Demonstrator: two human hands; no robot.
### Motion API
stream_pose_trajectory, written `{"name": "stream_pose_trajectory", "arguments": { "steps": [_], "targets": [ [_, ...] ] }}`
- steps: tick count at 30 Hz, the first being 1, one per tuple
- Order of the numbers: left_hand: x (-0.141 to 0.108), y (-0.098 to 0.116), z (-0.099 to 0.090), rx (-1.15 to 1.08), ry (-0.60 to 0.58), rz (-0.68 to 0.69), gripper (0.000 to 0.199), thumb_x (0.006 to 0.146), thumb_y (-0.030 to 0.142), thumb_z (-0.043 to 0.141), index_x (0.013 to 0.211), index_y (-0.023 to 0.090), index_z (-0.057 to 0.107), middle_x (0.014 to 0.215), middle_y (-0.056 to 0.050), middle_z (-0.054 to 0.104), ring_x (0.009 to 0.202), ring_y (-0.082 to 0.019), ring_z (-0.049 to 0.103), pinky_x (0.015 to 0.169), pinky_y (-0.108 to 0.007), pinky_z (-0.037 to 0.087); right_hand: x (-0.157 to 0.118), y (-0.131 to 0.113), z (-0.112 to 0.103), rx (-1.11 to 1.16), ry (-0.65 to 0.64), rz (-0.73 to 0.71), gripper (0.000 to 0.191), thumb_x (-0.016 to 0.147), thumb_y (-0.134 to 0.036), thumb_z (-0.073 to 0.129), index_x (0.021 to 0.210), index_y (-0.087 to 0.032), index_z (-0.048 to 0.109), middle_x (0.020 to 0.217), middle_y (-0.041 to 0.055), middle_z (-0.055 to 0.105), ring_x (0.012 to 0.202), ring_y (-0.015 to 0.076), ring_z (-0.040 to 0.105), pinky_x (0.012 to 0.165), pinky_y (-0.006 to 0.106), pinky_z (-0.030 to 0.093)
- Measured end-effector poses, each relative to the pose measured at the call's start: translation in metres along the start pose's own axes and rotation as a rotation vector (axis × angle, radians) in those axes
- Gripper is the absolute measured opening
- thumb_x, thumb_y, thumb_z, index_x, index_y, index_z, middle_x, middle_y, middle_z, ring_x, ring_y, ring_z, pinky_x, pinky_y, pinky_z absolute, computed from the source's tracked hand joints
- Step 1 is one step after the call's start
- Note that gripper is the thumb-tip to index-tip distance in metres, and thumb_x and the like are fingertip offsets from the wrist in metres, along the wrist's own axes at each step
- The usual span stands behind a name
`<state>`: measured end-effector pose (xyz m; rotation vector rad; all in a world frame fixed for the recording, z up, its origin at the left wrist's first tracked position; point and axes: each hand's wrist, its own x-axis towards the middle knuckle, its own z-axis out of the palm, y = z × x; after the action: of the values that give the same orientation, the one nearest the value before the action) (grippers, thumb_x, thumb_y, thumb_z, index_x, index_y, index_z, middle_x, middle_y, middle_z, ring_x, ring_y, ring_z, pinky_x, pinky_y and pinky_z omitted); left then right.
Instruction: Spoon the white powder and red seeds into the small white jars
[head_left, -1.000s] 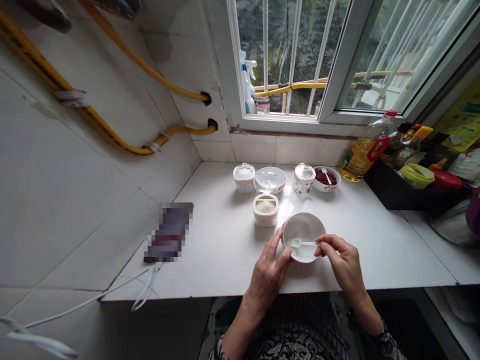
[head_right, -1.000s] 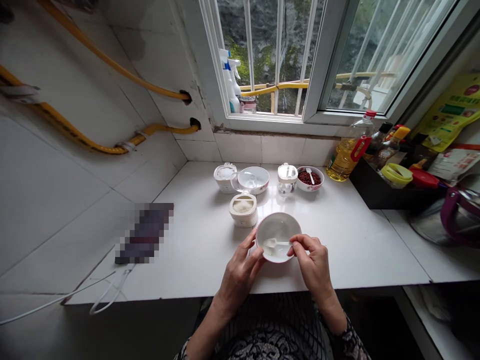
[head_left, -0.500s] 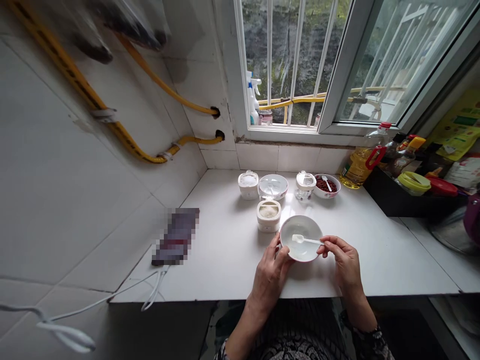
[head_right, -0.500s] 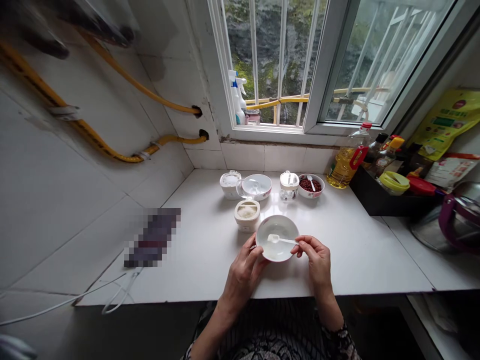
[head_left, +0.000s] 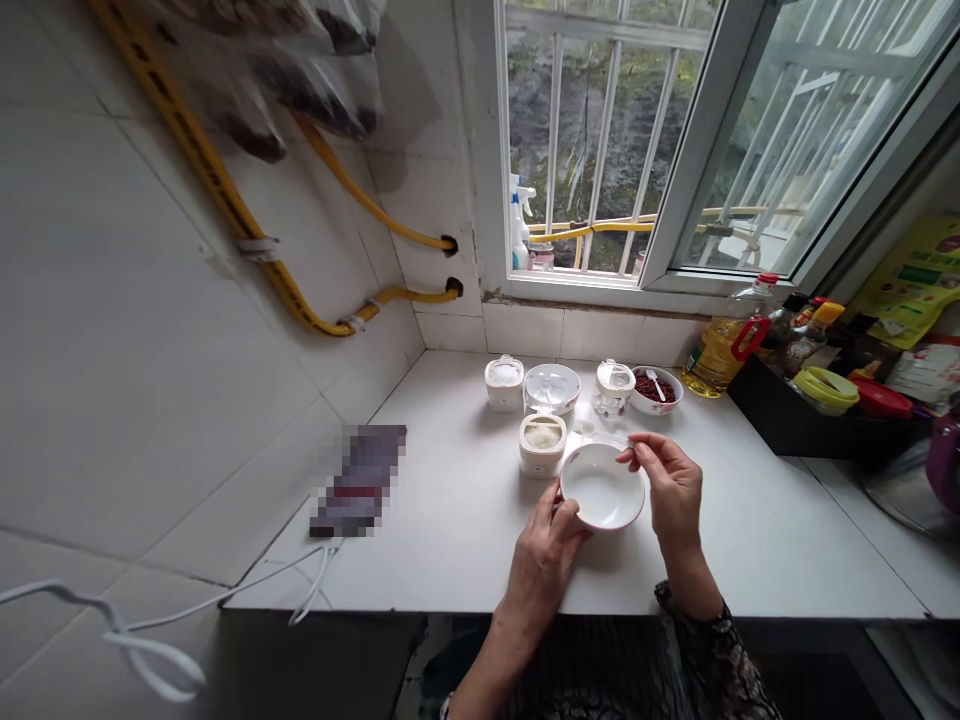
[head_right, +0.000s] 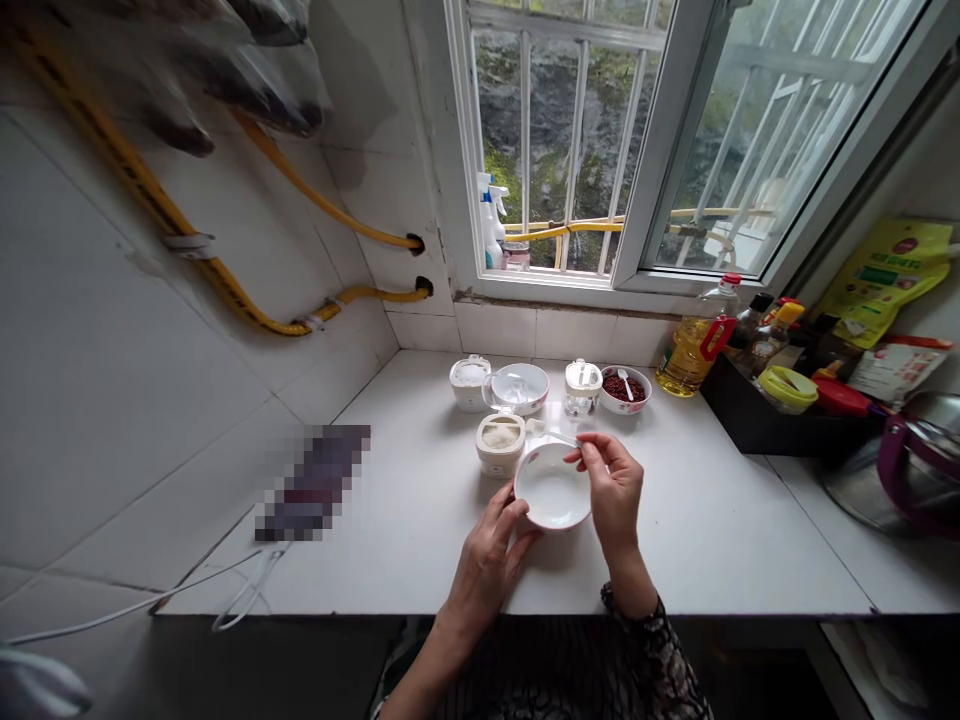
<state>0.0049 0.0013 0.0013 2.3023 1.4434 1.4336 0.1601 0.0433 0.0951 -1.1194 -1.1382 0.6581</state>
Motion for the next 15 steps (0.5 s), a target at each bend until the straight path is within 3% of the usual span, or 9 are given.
{"name": "stream_pose_trajectory", "arguments": {
  "steps": [3, 6, 8, 11, 15],
  "targets": [
    [0.0, 0.0, 0.001, 0.0, 0.001, 0.007, 0.033, 0.087, 0.008, 0.063, 0.114, 0.023, 0.051, 0.134, -0.016, 0.059, 0.117, -0.028, 0.067, 0.09, -0.038, 0.061, -0.001, 0.005, 0.02, -0.267, -0.045, -0.298, 0.015, 0.092, -0.026, 0.057, 0.094, -0.02, 0.07, 0.075, 0.0042, 0.074, 0.072, 0.0213, 0.065, 0.072, 0.036, 0.048],
    [-0.001, -0.001, 0.003, 0.0, 0.011, 0.012, 0.031, 0.087, 0.008, 0.063, 0.111, 0.022, 0.051, 0.134, -0.018, 0.059, 0.116, -0.028, 0.067, 0.089, -0.038, 0.061, -0.004, 0.014, 0.032, -0.525, -0.124, -0.675, 0.019, 0.095, -0.014, 0.052, 0.096, -0.019, 0.07, 0.076, 0.0038, 0.074, 0.071, 0.0197, 0.064, 0.08, 0.038, 0.044],
    [-0.001, -0.001, 0.004, -0.004, 0.01, 0.006, 0.03, 0.087, 0.008, 0.062, 0.111, 0.022, 0.051, 0.134, -0.018, 0.058, 0.117, -0.028, 0.067, 0.09, -0.038, 0.061, -0.005, 0.017, 0.034, -0.6, -0.142, -0.836, 0.023, 0.095, -0.007, 0.049, 0.099, -0.018, 0.069, 0.076, 0.0032, 0.074, 0.069, 0.0183, 0.063, 0.081, 0.037, 0.042],
    [-0.002, -0.001, 0.005, -0.011, 0.008, 0.0, 0.031, 0.086, 0.008, 0.064, 0.111, 0.022, 0.051, 0.135, -0.018, 0.057, 0.117, -0.029, 0.067, 0.091, -0.039, 0.06, -0.006, 0.015, 0.03, -0.577, -0.109, -0.881, 0.024, 0.095, -0.006, 0.05, 0.102, -0.019, 0.068, 0.079, 0.0033, 0.074, 0.071, 0.018, 0.065, 0.08, 0.036, 0.043],
    [-0.001, -0.001, 0.004, -0.005, 0.017, 0.012, 0.034, 0.086, 0.008, 0.064, 0.114, 0.022, 0.051, 0.135, -0.019, 0.057, 0.116, -0.03, 0.067, 0.089, -0.04, 0.061, -0.011, 0.008, 0.015, -0.481, -0.048, -0.702, 0.016, 0.095, -0.013, 0.055, 0.101, -0.021, 0.068, 0.081, 0.0033, 0.075, 0.077, 0.0204, 0.067, 0.079, 0.037, 0.049]
  ]
}}
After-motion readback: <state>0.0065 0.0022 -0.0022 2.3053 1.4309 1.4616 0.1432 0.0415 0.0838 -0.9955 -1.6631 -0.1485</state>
